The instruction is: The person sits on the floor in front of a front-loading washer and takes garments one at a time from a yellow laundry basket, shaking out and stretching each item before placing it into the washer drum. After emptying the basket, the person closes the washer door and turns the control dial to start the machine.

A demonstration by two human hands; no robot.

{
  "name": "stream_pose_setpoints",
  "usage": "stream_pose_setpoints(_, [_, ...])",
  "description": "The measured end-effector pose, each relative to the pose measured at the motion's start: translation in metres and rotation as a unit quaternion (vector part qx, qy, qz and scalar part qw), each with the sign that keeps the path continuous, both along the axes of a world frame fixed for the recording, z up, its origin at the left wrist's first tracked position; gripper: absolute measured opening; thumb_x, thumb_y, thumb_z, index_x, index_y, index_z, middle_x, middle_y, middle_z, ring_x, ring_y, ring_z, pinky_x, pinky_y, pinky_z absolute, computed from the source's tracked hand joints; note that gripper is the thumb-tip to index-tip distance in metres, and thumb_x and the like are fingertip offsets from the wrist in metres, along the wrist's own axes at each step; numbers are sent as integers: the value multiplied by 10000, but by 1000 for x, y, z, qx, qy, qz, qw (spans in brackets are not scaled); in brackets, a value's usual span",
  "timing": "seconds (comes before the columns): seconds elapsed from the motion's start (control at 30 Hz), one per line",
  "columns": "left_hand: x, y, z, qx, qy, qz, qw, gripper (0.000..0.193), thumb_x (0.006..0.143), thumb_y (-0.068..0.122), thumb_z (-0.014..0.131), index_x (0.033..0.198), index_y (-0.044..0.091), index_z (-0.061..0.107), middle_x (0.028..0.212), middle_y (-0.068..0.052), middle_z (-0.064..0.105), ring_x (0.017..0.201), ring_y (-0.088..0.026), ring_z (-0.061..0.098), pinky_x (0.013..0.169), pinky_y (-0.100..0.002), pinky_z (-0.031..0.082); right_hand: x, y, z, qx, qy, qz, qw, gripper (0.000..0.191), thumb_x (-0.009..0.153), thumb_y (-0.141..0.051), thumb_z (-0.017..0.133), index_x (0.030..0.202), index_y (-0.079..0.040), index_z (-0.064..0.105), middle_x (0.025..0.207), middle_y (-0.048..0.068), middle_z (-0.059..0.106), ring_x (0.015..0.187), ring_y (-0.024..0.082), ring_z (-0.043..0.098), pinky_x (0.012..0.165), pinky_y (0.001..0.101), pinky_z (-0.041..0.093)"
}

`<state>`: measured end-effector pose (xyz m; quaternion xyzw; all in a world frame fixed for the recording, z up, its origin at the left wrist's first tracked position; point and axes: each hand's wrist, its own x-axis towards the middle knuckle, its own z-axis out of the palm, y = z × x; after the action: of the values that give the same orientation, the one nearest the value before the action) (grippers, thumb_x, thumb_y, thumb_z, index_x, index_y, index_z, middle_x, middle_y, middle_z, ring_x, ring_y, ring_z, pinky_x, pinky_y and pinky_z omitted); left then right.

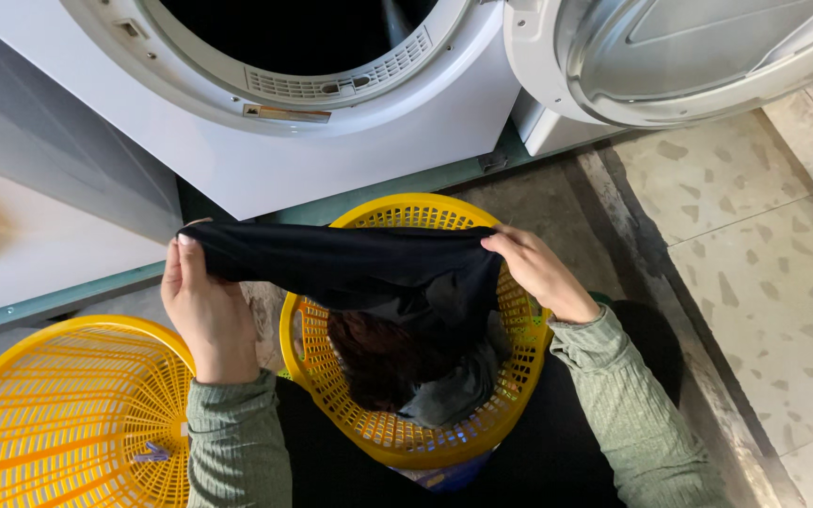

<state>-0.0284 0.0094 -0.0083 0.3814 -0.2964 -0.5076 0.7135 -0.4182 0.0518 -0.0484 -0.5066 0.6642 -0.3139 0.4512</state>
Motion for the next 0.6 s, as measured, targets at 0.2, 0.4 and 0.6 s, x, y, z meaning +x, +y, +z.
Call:
stream_pose_setpoints(0.2, [-32, -7, -27, -3, -361, -35, 932, 280, 1010, 73, 595, 1276, -1, 641, 1123, -25, 690, 988, -130, 627, 870, -288, 510, 14, 4, 8, -25, -196, -24, 980, 391, 983, -250, 580, 1260, 13, 671, 1164, 25, 742, 1071, 121, 663, 956, 255, 489])
stream_pose_setpoints(0.4, [-104, 34, -47, -7, -547, -187, 816, 200, 974, 243, 677, 1076, 81, 738, 960, -159, 762, 877, -348, 731, 740, -395, 565, 19, 5, 12, 14, -233, -27, 972, 362, 1012, -239, 635, 1214, 51, 710, 1107, 71, 735, 1004, 130, 655, 887, 264, 510])
stream_pose_setpoints(0.6, [-141, 53, -87, -44, -512, -280, 811, 300, 935, 180, 644, 1218, 91, 691, 1078, -187, 730, 1006, -396, 692, 826, -449, 562, 27, 14, 9, 77, -367, -1, 927, 416, 978, -263, 650, 1282, 19, 669, 1218, 51, 713, 1087, 119, 653, 922, 275, 518])
